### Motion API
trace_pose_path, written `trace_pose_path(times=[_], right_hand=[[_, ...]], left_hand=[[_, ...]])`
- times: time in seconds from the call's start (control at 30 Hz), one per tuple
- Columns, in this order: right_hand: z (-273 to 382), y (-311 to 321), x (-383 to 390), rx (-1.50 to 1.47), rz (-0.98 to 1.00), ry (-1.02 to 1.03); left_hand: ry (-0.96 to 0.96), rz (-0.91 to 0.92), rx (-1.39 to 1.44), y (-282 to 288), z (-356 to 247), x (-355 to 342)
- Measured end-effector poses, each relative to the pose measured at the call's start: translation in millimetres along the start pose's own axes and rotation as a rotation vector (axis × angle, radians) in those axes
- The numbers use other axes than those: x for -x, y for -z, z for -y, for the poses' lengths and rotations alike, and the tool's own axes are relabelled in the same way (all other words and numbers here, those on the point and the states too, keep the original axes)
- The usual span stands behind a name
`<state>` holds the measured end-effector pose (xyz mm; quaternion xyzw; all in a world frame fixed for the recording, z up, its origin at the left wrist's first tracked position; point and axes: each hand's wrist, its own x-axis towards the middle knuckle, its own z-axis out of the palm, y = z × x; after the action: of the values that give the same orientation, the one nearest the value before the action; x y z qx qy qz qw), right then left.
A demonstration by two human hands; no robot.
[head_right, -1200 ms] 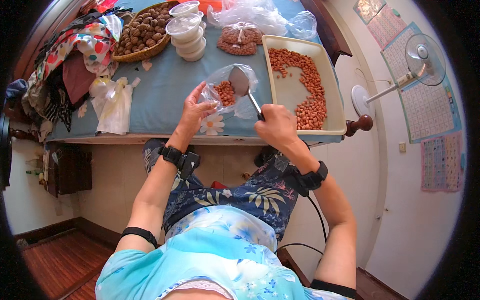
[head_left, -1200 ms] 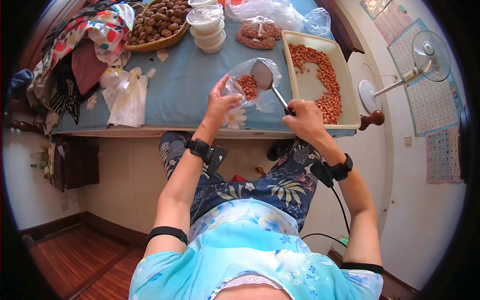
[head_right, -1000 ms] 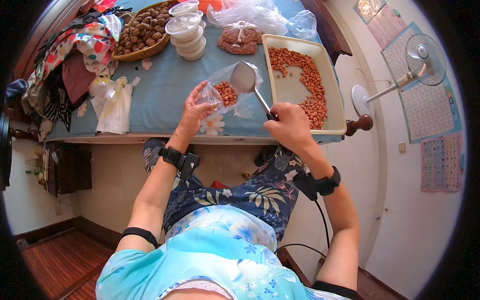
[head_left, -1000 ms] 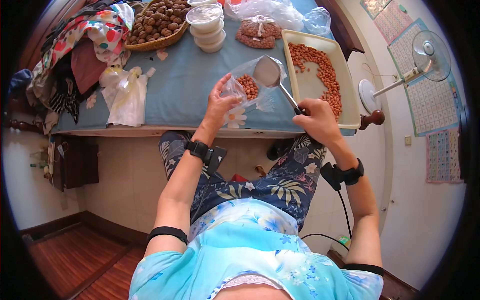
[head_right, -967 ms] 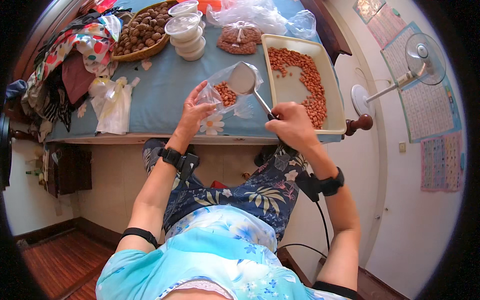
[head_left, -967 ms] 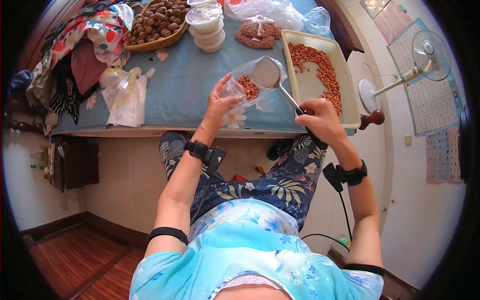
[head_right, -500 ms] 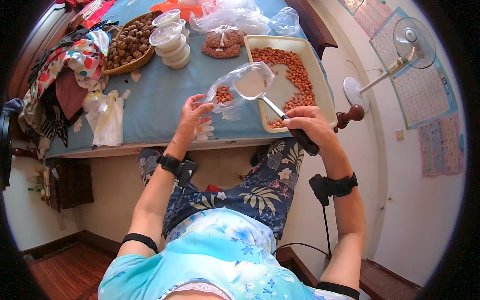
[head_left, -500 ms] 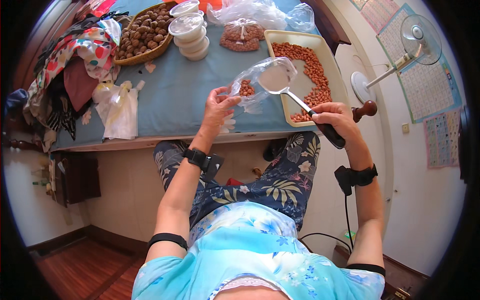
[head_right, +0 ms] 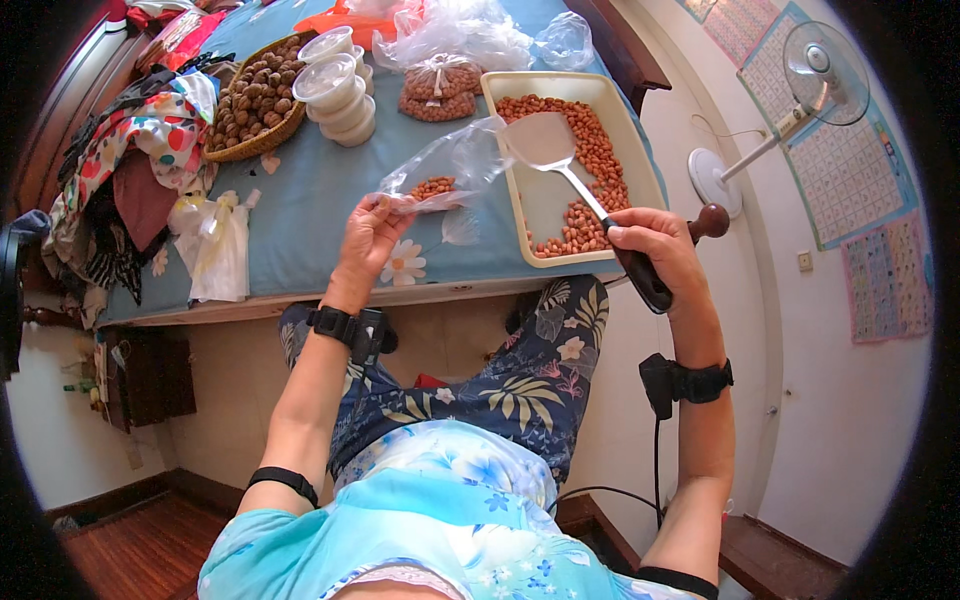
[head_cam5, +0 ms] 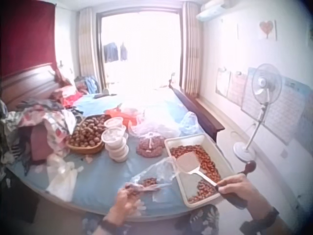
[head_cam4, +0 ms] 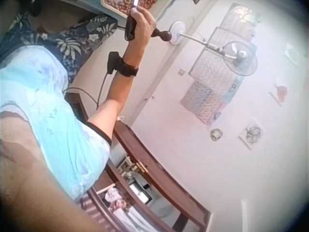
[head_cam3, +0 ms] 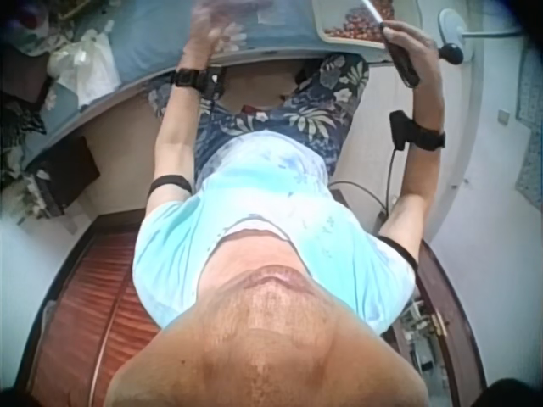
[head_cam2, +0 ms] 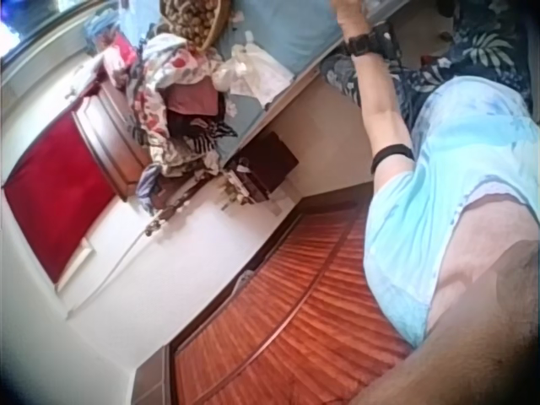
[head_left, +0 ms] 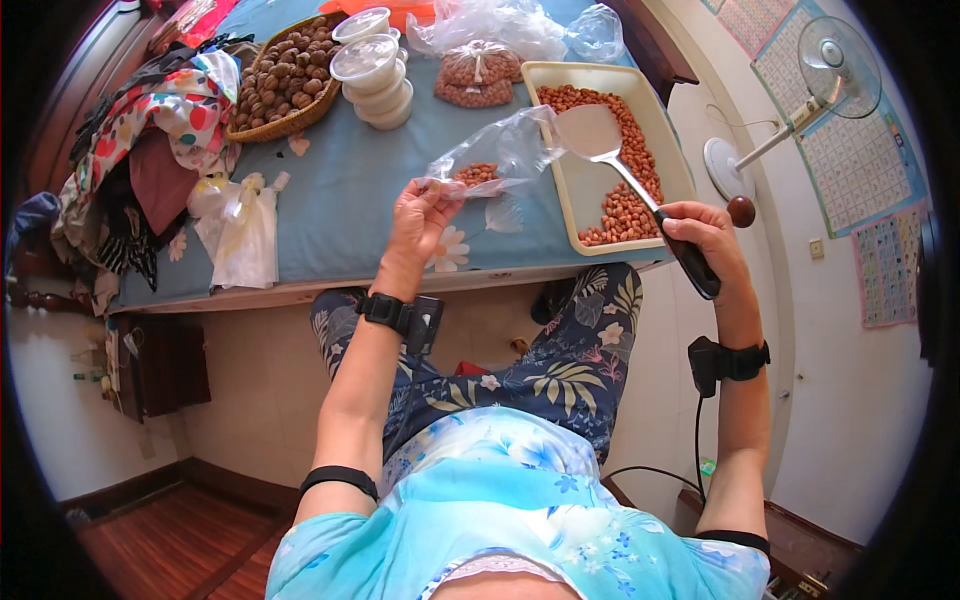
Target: Scooping peanuts from a tray into a small plastic bag using a metal spatula.
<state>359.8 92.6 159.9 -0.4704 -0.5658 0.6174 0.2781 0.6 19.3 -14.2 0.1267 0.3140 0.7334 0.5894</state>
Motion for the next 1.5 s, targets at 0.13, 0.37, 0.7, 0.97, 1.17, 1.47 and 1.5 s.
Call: trace_pose_path(times=[0.13,0.37,0.7,0.97,1.17,1.47,1.5], right_hand=[[-31.4,10.7,-15.5,0.105,-0.059,0.007],[-88.4,13.7,-50.6,0.269,-0.127,-0.013],[-33.5,-86.5,-38.4,0.922,-0.25,0.385],[-92.9,-188.4,-138.6,0.292,-0.307,0.292],[-76.3,-166.1,-156.2,-0.966,-0.051,-0.243],[-69.0,-153.7,-117.5,-0.493,0.418,-0.276],[-70.7,-152.6,-118.7,-0.495,0.42,-0.277]], left_hand=[[-0.045,0.08,-0.022,23.2,-16.7,11.9],[0.003,0.072,-0.073,7.7,-17.0,32.9],[-0.008,0.044,-0.372,3.3,-9.4,43.3],[0.025,0.064,-0.28,6.7,-20.1,44.1],[0.027,-0.116,0.129,20.5,-32.3,45.7],[0.176,0.054,0.423,39.2,-48.6,26.6],[0.176,0.052,0.422,43.0,-51.5,26.7]])
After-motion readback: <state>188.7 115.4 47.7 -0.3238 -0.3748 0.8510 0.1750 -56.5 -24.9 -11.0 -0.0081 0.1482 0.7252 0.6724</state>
